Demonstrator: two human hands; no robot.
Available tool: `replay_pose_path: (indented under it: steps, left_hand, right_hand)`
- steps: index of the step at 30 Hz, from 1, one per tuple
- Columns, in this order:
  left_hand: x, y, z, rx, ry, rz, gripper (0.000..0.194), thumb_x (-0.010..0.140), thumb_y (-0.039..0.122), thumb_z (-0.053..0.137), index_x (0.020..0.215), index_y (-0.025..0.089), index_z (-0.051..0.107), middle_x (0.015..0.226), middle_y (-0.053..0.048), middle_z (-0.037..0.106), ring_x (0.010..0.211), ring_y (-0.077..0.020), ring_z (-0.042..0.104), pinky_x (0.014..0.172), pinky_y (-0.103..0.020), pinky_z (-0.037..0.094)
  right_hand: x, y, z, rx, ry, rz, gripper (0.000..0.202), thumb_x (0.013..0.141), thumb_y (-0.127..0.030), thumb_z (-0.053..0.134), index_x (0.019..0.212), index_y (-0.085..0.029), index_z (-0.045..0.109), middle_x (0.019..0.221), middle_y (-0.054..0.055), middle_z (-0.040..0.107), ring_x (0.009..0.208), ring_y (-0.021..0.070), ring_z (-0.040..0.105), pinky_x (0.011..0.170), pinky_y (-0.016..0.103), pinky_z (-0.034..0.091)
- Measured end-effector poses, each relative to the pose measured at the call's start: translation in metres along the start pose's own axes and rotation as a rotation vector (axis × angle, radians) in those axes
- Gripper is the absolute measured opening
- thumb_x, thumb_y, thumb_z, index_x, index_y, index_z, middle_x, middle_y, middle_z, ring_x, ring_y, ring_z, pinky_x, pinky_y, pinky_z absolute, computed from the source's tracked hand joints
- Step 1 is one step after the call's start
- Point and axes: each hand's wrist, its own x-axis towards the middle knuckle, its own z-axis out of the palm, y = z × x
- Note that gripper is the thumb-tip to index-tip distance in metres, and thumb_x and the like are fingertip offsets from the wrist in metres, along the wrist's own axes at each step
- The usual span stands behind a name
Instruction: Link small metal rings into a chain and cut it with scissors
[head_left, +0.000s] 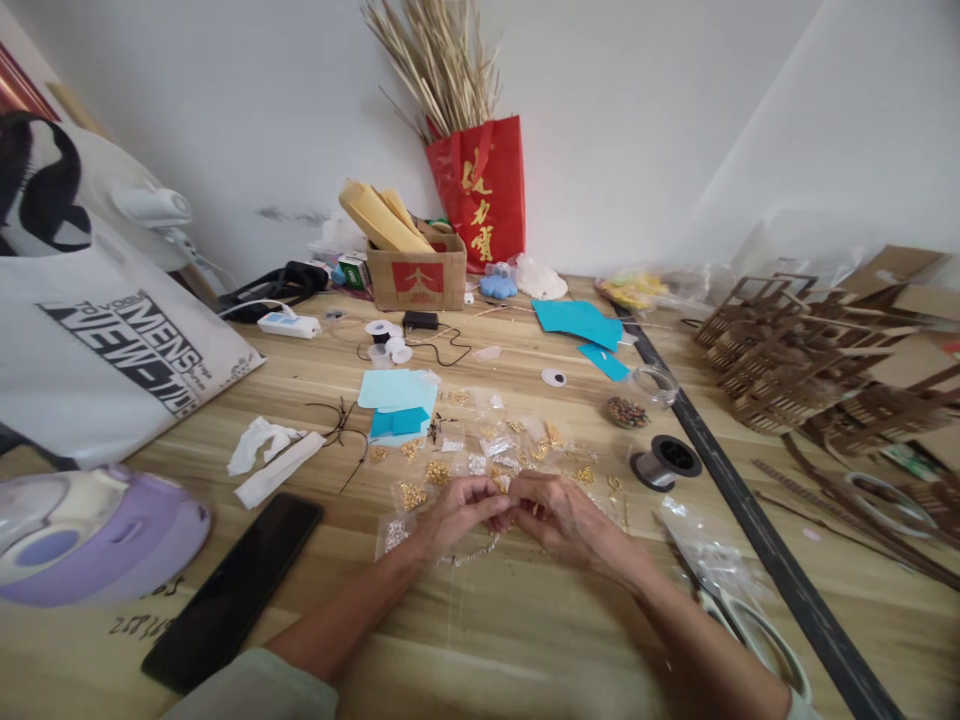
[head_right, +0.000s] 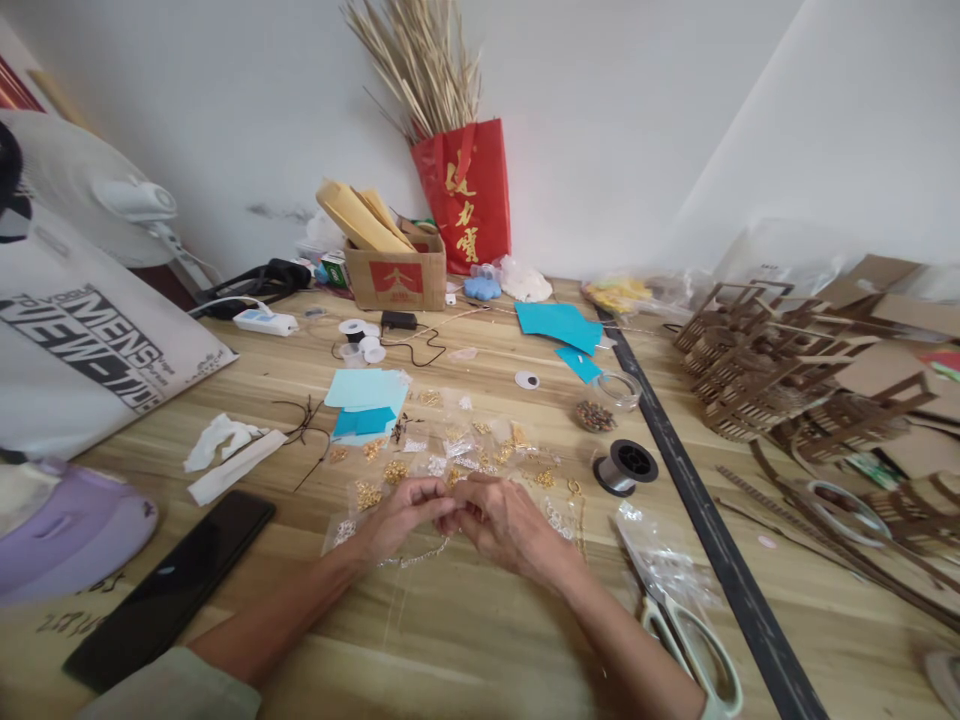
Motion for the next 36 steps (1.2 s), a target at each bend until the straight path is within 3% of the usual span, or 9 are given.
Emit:
replay_pose_path:
  steps: [16, 26, 36]
  left_hand:
    - [0.0017, -0.0053, -0.0025, -0.072, -0.011, 0.019, 0.027, 0.069, 0.036, 0.075, 0.068, 0.012, 0.062, 0.06, -0.003, 0.066, 0.058, -0.0132, 0.059, 0.061, -0.025, 0.046]
    - [0.0013, -0.0014, -0.0008, 0.129, 0.15, 0.076, 0.022, 0.065, 0.032, 0.076, 0.063, 0.013, 0.068, 0.06, -0.003, 0.065, 0.059, -0.014, 0.058, 0.059, -0.024, 0.044]
    - [0.0009, -0.0085, -0.0008, 0.291, 0.199, 0.152, 0.013, 0.072, 0.026, 0.07, 0.067, 0.013, 0.072, 0.063, -0.004, 0.068, 0.06, -0.0153, 0.058, 0.058, -0.024, 0.043]
  right_hand:
    - [0.0016, 0.0041, -0.0007, 0.008, 0.013, -0.005, 0.019, 0.085, -0.01, 0.049, 0.073, -0.017, 0.062, 0.073, 0.002, 0.064, 0.062, 0.0121, 0.055, 0.058, 0.021, 0.037]
    - [0.0011, 0.0046, 0.0016, -0.067, 0.062, 0.018, 0.018, 0.086, -0.01, 0.05, 0.07, -0.016, 0.057, 0.07, 0.001, 0.057, 0.059, 0.0112, 0.05, 0.055, 0.022, 0.031]
    - [0.0018, 0.0067, 0.0046, -0.154, 0.067, 0.023, 0.018, 0.086, -0.01, 0.05, 0.07, -0.017, 0.053, 0.07, 0.001, 0.054, 0.058, 0.011, 0.047, 0.054, 0.023, 0.028]
